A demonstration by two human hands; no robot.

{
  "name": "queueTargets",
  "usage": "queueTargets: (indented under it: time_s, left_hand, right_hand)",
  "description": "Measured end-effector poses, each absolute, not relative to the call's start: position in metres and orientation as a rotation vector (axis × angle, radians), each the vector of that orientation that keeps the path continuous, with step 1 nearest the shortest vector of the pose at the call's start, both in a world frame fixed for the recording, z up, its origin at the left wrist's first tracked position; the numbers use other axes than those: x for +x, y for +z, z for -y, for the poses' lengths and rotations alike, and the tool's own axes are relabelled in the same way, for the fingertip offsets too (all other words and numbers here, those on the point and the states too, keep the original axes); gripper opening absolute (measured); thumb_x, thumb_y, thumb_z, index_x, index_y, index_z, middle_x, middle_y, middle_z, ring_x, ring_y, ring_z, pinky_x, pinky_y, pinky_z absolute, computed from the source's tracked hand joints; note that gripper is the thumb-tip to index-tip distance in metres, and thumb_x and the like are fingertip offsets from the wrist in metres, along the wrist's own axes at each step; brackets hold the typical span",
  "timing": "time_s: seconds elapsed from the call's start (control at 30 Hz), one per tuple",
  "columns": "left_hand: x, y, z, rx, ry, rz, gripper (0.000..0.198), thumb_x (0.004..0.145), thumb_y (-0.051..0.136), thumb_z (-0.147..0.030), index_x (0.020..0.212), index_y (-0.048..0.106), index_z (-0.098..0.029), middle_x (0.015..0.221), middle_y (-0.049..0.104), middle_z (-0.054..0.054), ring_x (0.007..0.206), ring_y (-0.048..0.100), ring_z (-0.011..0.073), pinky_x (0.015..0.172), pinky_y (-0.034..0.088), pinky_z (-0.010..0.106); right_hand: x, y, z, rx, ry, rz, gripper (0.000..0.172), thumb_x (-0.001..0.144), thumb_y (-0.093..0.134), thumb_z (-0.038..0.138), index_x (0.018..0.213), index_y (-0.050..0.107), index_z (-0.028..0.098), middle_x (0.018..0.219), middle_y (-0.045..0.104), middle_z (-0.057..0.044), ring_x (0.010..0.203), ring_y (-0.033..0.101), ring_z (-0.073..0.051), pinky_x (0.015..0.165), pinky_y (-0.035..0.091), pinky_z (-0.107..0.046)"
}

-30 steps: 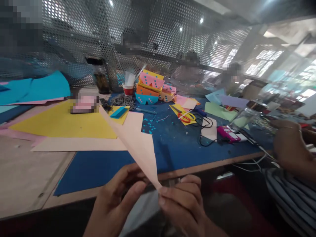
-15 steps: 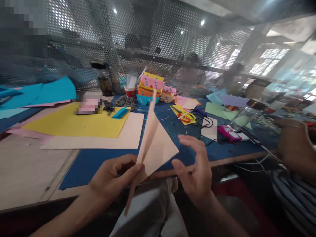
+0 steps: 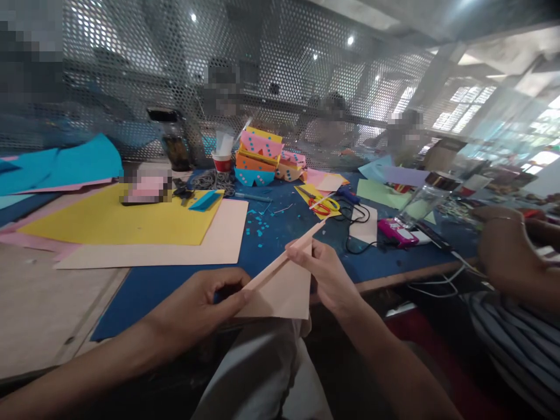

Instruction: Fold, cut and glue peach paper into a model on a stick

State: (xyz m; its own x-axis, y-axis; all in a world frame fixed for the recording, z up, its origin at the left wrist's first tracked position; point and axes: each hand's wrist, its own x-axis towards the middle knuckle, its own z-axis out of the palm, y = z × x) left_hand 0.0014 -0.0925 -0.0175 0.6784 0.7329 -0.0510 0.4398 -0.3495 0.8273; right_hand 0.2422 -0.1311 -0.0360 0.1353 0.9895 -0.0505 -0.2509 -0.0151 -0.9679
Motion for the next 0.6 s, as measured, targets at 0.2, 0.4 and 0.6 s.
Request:
queueTargets:
  time_s: [0.2,0.4,0.6]
  left_hand:
    - [0.005,-0.014,0.08,2.038,0.456,-0.968,0.033,0.091,0.067,-0.053,0.103,0.079,-0.025,0.101,0.08,0.005,0.092,0.071,0.0252,0.08,0.054,0.034]
    - [0.011,-0.024,0.068,2.001,0.419,-1.016,0.03,0.091,0.066,-0.052,0.094,0.079,-0.025,0.09,0.079,0.002,0.085,0.07,0.024,0.073,0.052,0.03]
    - [0.015,-0.029,0.056,2.0,0.379,-0.938,0.03,0.092,0.065,-0.05,0.093,0.078,-0.023,0.086,0.076,0.001,0.082,0.067,0.022,0.071,0.047,0.028]
  right_hand:
    - [0.244,-0.049,0.125,-1.138,1.165,0.952,0.04,0.07,0.096,0.05,0.088,0.081,0.018,0.083,0.074,-0.003,0.076,0.064,-0.017,0.071,0.049,-0.028]
    - [0.244,-0.057,0.125,-1.186,1.092,0.957,0.037,0.074,0.092,0.051,0.08,0.078,0.017,0.078,0.071,-0.002,0.072,0.061,-0.017,0.068,0.047,-0.029]
    - [0.245,-0.057,0.123,-1.203,1.078,0.947,0.039,0.073,0.093,0.05,0.074,0.072,0.017,0.071,0.066,0.0,0.066,0.058,-0.015,0.062,0.045,-0.028]
